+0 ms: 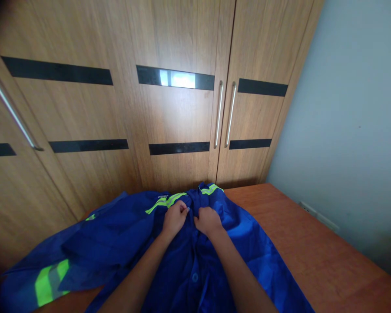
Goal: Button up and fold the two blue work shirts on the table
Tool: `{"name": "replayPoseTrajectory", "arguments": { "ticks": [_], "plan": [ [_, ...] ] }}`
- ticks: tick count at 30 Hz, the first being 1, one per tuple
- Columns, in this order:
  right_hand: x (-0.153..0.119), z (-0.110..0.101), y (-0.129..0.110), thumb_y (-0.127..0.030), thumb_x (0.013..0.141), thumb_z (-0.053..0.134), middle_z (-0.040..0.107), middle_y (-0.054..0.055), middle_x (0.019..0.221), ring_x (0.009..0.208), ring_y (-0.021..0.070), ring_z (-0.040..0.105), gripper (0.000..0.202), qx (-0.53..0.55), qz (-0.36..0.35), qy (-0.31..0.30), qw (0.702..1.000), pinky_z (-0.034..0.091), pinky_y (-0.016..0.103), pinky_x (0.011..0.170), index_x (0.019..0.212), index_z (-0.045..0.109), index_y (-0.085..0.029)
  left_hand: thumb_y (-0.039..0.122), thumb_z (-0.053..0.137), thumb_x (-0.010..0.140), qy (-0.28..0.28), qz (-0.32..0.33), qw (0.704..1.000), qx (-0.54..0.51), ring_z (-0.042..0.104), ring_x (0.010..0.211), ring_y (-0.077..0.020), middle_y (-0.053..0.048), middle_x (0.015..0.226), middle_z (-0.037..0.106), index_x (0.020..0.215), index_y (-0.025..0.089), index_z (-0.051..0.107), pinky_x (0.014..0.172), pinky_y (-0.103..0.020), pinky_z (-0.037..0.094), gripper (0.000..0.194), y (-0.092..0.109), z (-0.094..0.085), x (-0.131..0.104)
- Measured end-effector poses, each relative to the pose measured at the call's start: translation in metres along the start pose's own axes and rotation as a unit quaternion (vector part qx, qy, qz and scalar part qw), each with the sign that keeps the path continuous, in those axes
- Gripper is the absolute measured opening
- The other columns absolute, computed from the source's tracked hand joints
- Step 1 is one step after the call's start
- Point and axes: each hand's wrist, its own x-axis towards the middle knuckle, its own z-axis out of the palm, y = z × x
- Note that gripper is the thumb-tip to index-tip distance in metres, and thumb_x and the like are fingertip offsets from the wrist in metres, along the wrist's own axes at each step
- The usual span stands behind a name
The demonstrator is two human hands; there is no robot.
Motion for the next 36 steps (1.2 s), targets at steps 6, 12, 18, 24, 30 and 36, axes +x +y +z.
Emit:
{"name": "replayPoseTrajectory", "arguments": {
  "ticks": [6,12,18,24,30,36],
  "plan": [
    [0.008,0.007,-0.016,-0.015,0.065,0.065,0.072,0.024,0.088,0.086,0.0371,0.068,0.019,0.01,0.078,-0.023,0.997,0.05,0.042,0.07,0.081,0.074,-0.011,0.016,0.059,0.081,0.031,0.016,0.998,-0.052,0.063,0.072,-0.0133,0.002,0.073,0.067,0.077,0.021,0.059,0.067,-0.023,0.041,0.007,0.002,-0.003,-0.002],
    [0.003,0.006,-0.003,-0.006,0.059,0.059,0.073,0.014,0.082,0.084,0.0289,0.068,0.021,0.131,0.082,0.006,0.988,0.047,0.036,0.074,0.072,0.072,-0.016,0.016,0.056,0.08,0.064,0.019,0.991,-0.118,0.062,0.066,-0.0128,0.002,0.069,0.065,0.077,0.02,0.058,0.066,-0.023,0.044,0.006,-0.002,-0.013,-0.01],
    [-0.012,0.001,0.015,-0.022,0.072,0.053,0.072,0.006,0.079,0.076,0.0207,0.065,0.028,0.354,0.035,0.064,0.932,0.048,0.029,0.07,0.092,0.072,-0.015,0.024,0.053,0.081,0.072,0.047,0.981,-0.177,0.062,0.064,-0.014,0.001,0.071,0.065,0.08,0.021,0.058,0.063,-0.024,0.046,0.006,-0.004,-0.022,-0.02],
    [-0.027,0.012,0.003,-0.039,0.074,0.062,0.073,0.009,0.094,0.091,0.0228,0.065,0.042,0.576,0.016,0.085,0.813,0.048,0.036,0.084,0.109,0.068,-0.017,0.025,0.052,0.082,0.064,0.072,0.977,-0.191,0.063,0.067,-0.014,0.001,0.075,0.066,0.082,0.021,0.06,0.063,-0.023,0.046,0.008,0.006,-0.023,-0.029],
    [-0.032,0.013,-0.007,-0.033,0.065,0.07,0.068,0.001,0.072,0.068,0.0167,0.059,0.033,0.578,0.02,0.104,0.809,0.048,0.029,0.067,0.094,0.074,-0.017,0.018,0.052,0.081,0.061,0.093,0.979,-0.171,0.063,0.07,-0.014,0.001,0.079,0.067,0.081,0.022,0.059,0.067,-0.024,0.045,0.009,0.01,-0.022,-0.035],
    [-0.032,0.019,-0.011,-0.025,0.071,0.057,0.057,-0.003,0.063,0.058,0.0124,0.052,0.031,0.479,-0.026,0.122,0.869,0.045,0.024,0.058,0.097,0.071,-0.016,0.015,0.049,0.083,0.055,0.122,0.98,-0.144,0.061,0.076,-0.0152,-0.001,0.083,0.066,0.084,0.022,0.06,0.072,-0.025,0.045,0.013,0.009,-0.021,-0.038]
  ]
}}
